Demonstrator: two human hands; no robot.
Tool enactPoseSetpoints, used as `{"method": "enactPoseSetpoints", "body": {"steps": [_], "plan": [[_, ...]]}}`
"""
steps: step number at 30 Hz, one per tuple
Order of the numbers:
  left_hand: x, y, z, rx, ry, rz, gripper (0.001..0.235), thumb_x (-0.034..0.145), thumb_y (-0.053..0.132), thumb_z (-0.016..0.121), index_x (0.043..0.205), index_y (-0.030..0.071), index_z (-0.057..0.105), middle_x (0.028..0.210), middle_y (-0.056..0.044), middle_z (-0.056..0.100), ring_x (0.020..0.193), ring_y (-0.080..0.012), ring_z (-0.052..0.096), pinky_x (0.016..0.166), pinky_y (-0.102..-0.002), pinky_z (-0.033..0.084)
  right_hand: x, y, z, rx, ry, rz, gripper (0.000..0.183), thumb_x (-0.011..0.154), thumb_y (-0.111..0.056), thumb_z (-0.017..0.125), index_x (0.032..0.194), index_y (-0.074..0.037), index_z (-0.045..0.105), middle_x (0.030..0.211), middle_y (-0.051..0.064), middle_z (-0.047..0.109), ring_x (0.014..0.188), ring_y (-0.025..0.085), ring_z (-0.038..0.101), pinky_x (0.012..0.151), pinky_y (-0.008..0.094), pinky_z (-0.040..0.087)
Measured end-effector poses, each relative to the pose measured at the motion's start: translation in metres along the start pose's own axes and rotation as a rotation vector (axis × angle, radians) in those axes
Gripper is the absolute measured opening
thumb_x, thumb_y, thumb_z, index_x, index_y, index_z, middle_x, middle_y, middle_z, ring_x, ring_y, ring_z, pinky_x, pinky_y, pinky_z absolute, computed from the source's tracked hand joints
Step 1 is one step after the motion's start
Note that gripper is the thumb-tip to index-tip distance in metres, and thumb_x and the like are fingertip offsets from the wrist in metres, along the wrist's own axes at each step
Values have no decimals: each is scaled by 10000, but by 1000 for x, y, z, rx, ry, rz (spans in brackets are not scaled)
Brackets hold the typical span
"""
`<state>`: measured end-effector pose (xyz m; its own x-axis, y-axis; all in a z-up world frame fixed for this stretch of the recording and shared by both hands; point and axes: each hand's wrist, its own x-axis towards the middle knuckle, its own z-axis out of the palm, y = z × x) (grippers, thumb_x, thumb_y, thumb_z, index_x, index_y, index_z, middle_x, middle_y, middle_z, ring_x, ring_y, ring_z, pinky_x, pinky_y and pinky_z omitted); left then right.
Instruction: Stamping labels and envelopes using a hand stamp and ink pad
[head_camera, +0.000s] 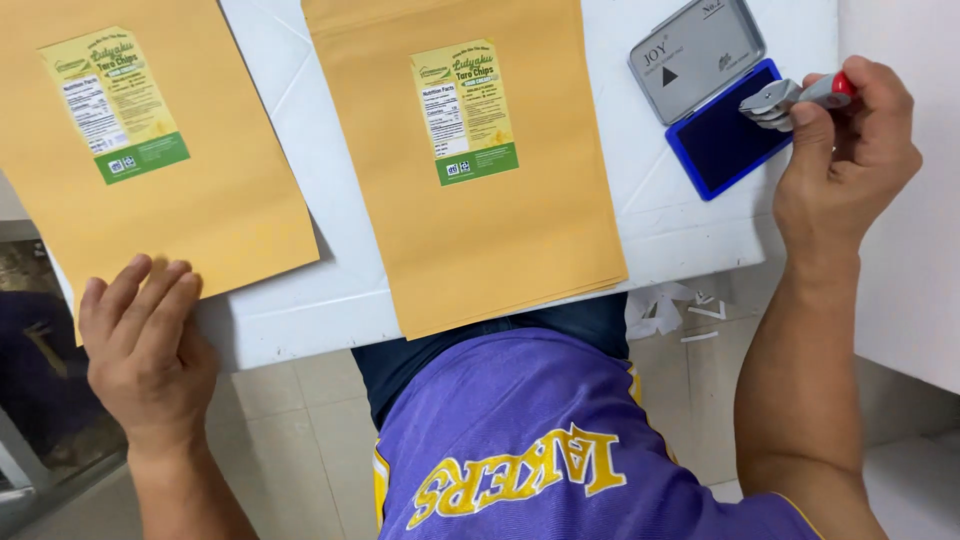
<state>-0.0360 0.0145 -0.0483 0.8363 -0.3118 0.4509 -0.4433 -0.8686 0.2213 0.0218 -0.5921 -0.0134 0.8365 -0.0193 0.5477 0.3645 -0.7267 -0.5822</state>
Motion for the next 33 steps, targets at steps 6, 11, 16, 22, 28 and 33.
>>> {"method": "enactPoseSetpoints", "body": {"steps": [6,11,16,22,28,33], "plan": [[25,29,-19,-100,-171,-52,533,972,272,823,1379,-45,690,1413,-241,681,1443,-508,541,1279,-620,275,-13,15,5,-130,17,-111,249,1218,50,648,1394,205,564,1265,373,611,1051,491,688,914,524,563],[72,115,14,-342,-218,61,506,997,315,752,1380,26,590,1414,-158,629,1387,-428,556,1207,-633,350,-30,40,11,40,12,1,316,1182,252,512,1486,210,436,1329,450,552,1198,540,605,1102,548,492],[82,174,49,-473,-262,178,600,992,455,697,1314,-48,633,1416,-245,619,1418,-444,483,1210,-599,334,-23,33,3,-80,-138,30,266,1285,168,522,1522,257,438,1397,478,559,1289,561,592,1119,551,464],[73,192,73,-340,-311,160,594,1029,423,610,1344,-81,602,1464,-275,564,1459,-468,414,1233,-593,312,21,-68,77,185,-126,-56,377,1136,279,610,1461,130,491,1304,348,560,1162,535,700,1033,566,590],[72,194,76,-317,-344,145,595,1012,432,606,1331,-69,636,1468,-259,575,1465,-456,414,1240,-590,302,53,-126,139,221,-299,-313,226,1107,168,712,1295,119,597,1163,298,700,1041,405,690,966,464,566],[73,193,76,-372,-345,129,587,1002,414,624,1309,-87,637,1457,-276,573,1459,-470,414,1228,-605,318,55,-127,156,206,-394,-355,225,1109,138,666,1318,93,595,1210,242,692,1122,429,687,1005,474,560]]}}
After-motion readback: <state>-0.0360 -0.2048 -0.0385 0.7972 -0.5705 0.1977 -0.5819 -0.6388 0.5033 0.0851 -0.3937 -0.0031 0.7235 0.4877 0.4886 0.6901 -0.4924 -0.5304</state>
